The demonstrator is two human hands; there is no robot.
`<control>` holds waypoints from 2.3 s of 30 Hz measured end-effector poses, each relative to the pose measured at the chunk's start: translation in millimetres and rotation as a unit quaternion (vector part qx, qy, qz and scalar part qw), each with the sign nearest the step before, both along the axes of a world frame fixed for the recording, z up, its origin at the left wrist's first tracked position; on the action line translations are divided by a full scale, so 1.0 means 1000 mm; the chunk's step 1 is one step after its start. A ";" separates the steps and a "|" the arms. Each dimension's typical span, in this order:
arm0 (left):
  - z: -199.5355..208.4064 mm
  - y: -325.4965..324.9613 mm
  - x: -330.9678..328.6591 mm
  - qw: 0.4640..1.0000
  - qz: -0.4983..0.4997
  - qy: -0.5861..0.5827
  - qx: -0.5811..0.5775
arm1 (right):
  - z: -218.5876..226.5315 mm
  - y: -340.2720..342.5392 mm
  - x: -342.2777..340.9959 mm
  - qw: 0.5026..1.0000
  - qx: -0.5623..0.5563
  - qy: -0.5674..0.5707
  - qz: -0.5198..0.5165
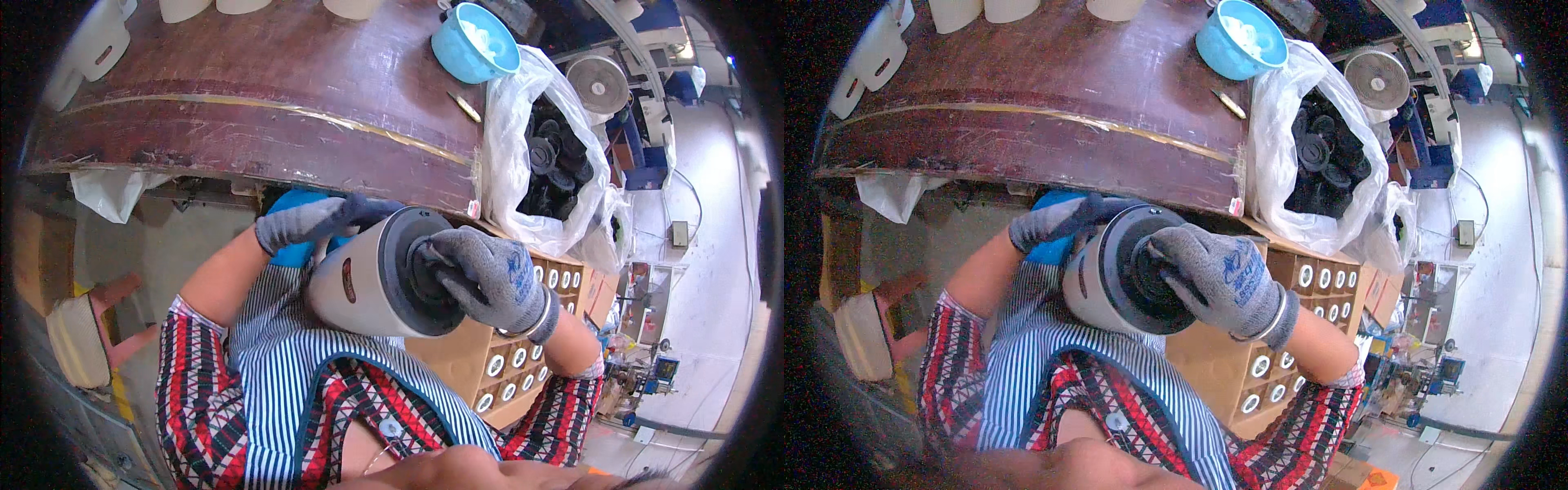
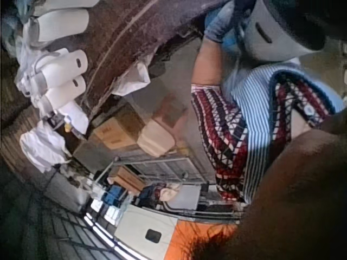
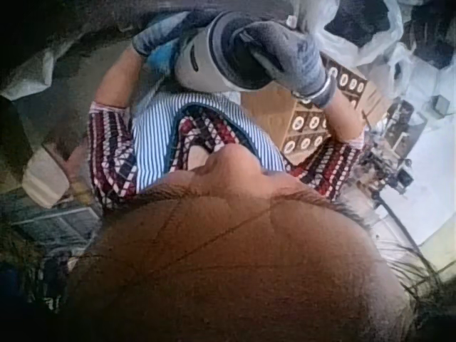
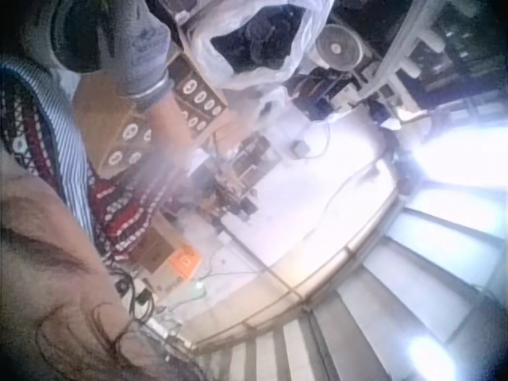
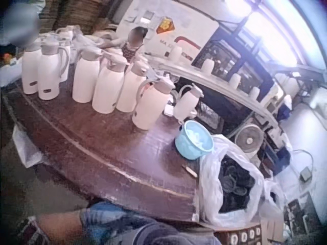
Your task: The person assembles white thermos flasks by inserting a metal liner into the body, placing a black lid on top, and screwing it tight. The completed units are placed on a wooden table alongside other finished thermoses.
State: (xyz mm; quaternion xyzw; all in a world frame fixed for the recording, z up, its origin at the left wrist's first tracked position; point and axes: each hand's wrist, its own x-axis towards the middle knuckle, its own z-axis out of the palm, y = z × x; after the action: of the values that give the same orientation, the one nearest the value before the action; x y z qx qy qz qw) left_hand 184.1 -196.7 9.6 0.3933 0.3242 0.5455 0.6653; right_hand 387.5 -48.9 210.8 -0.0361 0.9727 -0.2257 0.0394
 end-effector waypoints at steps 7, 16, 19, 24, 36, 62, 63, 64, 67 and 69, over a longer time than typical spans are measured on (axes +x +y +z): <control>-0.046 -0.067 0.044 0.945 0.248 0.180 -0.114 | -0.014 -0.017 0.034 0.980 0.038 0.008 -0.194; -0.010 -0.136 0.095 0.955 0.192 0.219 -0.060 | -0.201 0.063 0.142 0.673 -0.419 -0.183 -0.581; -0.020 -0.133 0.089 0.851 0.225 0.458 0.125 | -0.186 0.052 0.133 0.709 -0.411 -0.110 -0.563; -0.018 -0.115 0.085 0.833 0.250 0.483 0.105 | -0.170 0.060 0.126 0.753 -0.399 -0.095 -0.514; -0.064 -0.121 -0.017 0.890 0.337 0.288 -0.109 | -0.098 0.041 0.061 0.952 0.010 0.306 0.002; -0.059 -0.133 0.000 0.877 0.355 0.318 -0.066 | -0.121 0.028 0.080 0.970 -0.014 0.179 -0.165; -0.056 -0.132 0.003 0.870 0.359 0.335 -0.050 | -0.122 0.026 0.083 0.968 0.014 0.165 -0.189; -0.053 -0.131 0.009 0.863 0.362 0.352 -0.032 | -0.117 0.023 0.082 0.969 0.038 0.105 -0.222; -0.020 -0.119 0.033 0.807 0.339 0.482 0.031 | -0.138 0.028 0.095 0.829 -0.319 -0.073 -0.454; -0.021 -0.121 0.044 0.767 0.330 0.534 0.132 | -0.166 0.032 0.106 0.713 -0.474 -0.083 -0.509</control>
State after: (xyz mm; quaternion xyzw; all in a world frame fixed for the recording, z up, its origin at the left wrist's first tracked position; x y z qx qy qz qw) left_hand 228.4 -317.6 -11.0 0.5738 0.6618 0.4708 0.1055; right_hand 493.8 -17.3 45.2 0.4699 0.6018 -0.6453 -0.0234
